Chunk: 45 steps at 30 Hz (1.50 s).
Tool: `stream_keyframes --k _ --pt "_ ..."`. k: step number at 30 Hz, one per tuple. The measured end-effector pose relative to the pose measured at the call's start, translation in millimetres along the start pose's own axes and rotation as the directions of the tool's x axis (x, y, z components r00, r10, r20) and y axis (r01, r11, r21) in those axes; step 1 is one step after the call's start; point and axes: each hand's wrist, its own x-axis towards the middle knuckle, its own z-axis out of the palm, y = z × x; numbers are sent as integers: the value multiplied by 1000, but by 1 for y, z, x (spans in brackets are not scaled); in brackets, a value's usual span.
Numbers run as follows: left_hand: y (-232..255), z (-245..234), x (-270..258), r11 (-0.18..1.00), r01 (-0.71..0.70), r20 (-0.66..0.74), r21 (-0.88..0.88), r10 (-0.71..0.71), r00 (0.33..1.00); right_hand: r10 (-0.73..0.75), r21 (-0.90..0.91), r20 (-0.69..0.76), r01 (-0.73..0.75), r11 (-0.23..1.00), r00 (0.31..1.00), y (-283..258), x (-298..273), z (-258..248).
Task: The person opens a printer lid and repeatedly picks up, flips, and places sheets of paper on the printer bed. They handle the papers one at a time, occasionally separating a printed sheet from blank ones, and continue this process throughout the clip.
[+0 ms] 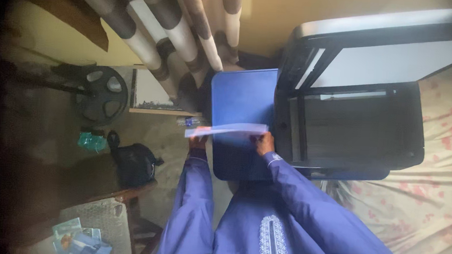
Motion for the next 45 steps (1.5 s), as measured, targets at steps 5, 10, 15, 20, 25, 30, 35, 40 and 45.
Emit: stream_keyframes --k 5,10,15,20,25,30,35,40,45 --pt "7 24 -1 997 5 86 -83 2 996 84 255 75 -100 962 994 -34 -4 -22" --pt "-23 29 -10 992 48 107 -120 -36 994 168 312 101 -192 930 981 -52 -9 -25" --pt "-45 37 -37 981 99 106 -164 -83 991 153 387 161 -205 899 975 -33 -18 -22" --pt "-15 19 -30 978 76 128 -195 -51 990 57 334 153 -105 937 987 -16 -5 -18" --pt "33 11 -21 968 -5 155 -251 45 987 84 142 117 -100 985 990 -28 0 -26" --pt "55 -5 -34 963 -50 229 -266 113 967 86 444 230 -183 877 969 -65 -16 -63" --pt "72 -4 -52 934 -49 270 -355 153 950 -140 73 109 133 988 984 -104 -40 -123" --pt "65 44 -76 897 149 365 -416 15 931 76 111 199 -100 989 977 -104 -68 -164" --pt "60 93 -120 863 253 392 -437 -70 917 73 164 192 -105 981 979 -60 -109 -196"
